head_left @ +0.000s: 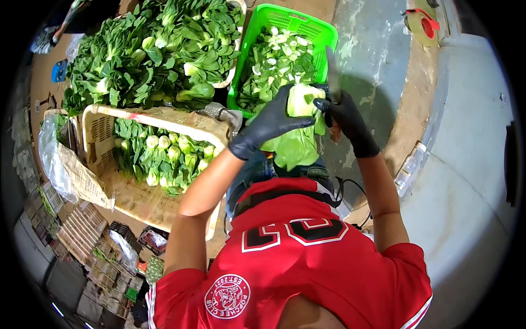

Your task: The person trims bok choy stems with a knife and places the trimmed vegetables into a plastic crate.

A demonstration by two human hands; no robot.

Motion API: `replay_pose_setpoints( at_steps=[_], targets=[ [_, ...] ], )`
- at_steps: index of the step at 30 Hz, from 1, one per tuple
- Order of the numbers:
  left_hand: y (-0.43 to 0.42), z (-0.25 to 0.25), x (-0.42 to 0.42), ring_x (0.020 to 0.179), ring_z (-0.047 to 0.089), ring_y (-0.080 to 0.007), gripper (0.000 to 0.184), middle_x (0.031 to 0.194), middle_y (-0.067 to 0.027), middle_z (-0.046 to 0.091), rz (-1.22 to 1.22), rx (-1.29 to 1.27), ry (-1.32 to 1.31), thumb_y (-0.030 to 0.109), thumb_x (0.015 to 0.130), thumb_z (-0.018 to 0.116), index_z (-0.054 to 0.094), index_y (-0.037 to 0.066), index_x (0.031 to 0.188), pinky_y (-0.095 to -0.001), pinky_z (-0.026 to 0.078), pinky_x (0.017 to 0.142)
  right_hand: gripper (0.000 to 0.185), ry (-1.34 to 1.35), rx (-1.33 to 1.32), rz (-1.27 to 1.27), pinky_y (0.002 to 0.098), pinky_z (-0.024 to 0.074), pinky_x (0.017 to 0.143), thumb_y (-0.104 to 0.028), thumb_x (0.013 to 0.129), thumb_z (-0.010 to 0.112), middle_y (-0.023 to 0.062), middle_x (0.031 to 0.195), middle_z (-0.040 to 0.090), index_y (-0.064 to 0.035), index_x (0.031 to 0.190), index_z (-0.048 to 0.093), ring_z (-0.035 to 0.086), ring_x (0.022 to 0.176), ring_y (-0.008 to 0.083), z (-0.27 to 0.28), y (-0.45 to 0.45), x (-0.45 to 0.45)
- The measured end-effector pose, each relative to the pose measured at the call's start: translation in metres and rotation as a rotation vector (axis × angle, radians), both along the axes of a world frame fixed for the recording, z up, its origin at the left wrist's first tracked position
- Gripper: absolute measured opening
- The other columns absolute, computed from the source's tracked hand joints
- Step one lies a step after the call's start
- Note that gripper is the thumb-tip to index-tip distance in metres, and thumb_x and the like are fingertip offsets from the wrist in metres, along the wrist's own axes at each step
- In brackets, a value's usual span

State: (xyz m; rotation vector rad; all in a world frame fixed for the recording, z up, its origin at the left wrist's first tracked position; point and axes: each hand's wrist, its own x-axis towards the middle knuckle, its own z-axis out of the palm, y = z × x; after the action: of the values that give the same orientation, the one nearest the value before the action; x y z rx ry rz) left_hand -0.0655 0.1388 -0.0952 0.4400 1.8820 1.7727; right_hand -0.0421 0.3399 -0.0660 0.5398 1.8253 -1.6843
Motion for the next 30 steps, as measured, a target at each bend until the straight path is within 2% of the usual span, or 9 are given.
replay_pose_setpoints(
  at_steps=[4,8,10,14,17,23,25,28,30],
  targets=[
    [-0.016,-0.007,0.0,0.093,0.058,-0.0182,0.071,0.103,-0.0116,0.06,-0.112,-0.041,-0.144,0.032,0.064,0.08,0.044,0.004,0.118,-0.0332,0.045,0.085,0.033,0.101,0.062,0.202,0.0286,0.0434,0.049,-0.019,0.075,0.063,0.0054,0.065,0.056,-0.0008,0.102,0.06,0.051,0.052,0.0123,-0.017,0.006,0.0],
    [-0.063,-0.018,-0.011,0.1,0.056,-0.0225,0.076,0.108,-0.0147,0.058,-0.309,0.044,-0.09,0.031,0.064,0.079,0.043,0.0,0.123,-0.0344,0.043,0.088,0.029,0.578,0.551,0.728,0.0443,0.0454,0.061,-0.02,0.073,0.06,0.0202,0.073,0.059,-0.0044,0.098,0.059,0.058,0.069,0.0379,-0.031,-0.023,-0.007],
    [-0.095,-0.028,-0.013,0.113,0.046,-0.0238,0.081,0.124,-0.0189,0.048,-0.441,-0.087,-0.086,0.032,0.067,0.077,0.037,-0.003,0.129,-0.0345,0.036,0.097,0.024,0.563,0.619,0.616,0.0447,0.045,0.06,-0.021,0.075,0.059,0.0196,0.075,0.06,-0.0063,0.094,0.06,0.058,0.072,0.0391,-0.047,-0.041,-0.024],
    [-0.155,-0.043,-0.002,0.116,0.044,-0.0223,0.072,0.127,-0.0144,0.047,0.192,0.324,-0.372,0.034,0.078,0.067,0.035,-0.002,0.132,-0.0329,0.033,0.1,0.019,0.495,0.821,0.464,0.0444,0.0445,0.061,-0.022,0.077,0.056,0.0191,0.073,0.059,-0.005,0.084,0.058,0.057,0.071,0.0391,-0.123,-0.005,-0.05],
    [-0.25,-0.026,-0.032,0.099,0.056,-0.0204,0.055,0.115,-0.0111,0.055,0.676,0.563,-0.709,0.04,0.085,0.058,0.043,0.007,0.127,-0.0356,0.048,0.086,0.018,0.486,0.817,0.402,0.0438,0.0439,0.063,-0.02,0.076,0.055,0.0195,0.074,0.059,-0.0027,0.081,0.057,0.056,0.071,0.0391,-0.165,0.029,-0.045],
    [-0.474,0.063,-0.155,0.1,0.054,-0.0228,0.069,0.115,-0.0085,0.055,0.995,0.607,-0.174,0.065,0.08,0.046,0.047,0.011,0.123,-0.0392,0.045,0.086,0.018,0.482,0.775,0.464,0.0358,0.0448,0.052,-0.009,0.073,0.052,0.0149,0.068,0.059,-0.0009,0.087,0.06,0.058,0.057,0.0241,-0.191,0.002,-0.047],
    [-0.552,0.035,-0.177,0.059,0.047,-0.0162,0.051,0.072,-0.0026,0.056,1.303,0.323,-0.033,0.057,0.08,0.056,0.061,0.009,0.095,-0.0272,0.038,0.053,0.02,0.595,0.795,0.562,0.0382,0.0452,0.056,-0.011,0.073,0.053,0.0182,0.074,0.059,0.0002,0.088,0.06,0.058,0.062,0.0293,-0.192,-0.014,-0.053],
    [-0.581,0.014,-0.123,0.072,0.057,-0.0171,0.031,0.086,-0.0033,0.062,1.378,-0.397,0.438,0.028,0.082,0.063,0.062,0.001,0.098,-0.0302,0.046,0.07,0.02,0.592,0.895,0.615,0.0392,0.0455,0.063,-0.01,0.073,0.056,0.0195,0.079,0.06,-0.0003,0.09,0.06,0.059,0.07,0.0313,-0.18,-0.046,-0.059],
    [-0.562,-0.033,-0.074,0.068,0.062,-0.029,0.026,0.077,-0.0171,0.065,1.394,-0.552,0.48,0.021,0.079,0.061,0.061,-0.004,0.083,-0.0352,0.047,0.066,0.02,0.5,0.904,0.561,0.0385,0.0453,0.063,-0.01,0.074,0.058,0.0189,0.079,0.061,-0.0008,0.091,0.06,0.059,0.07,0.0308,-0.175,-0.053,-0.063]
  ],
)
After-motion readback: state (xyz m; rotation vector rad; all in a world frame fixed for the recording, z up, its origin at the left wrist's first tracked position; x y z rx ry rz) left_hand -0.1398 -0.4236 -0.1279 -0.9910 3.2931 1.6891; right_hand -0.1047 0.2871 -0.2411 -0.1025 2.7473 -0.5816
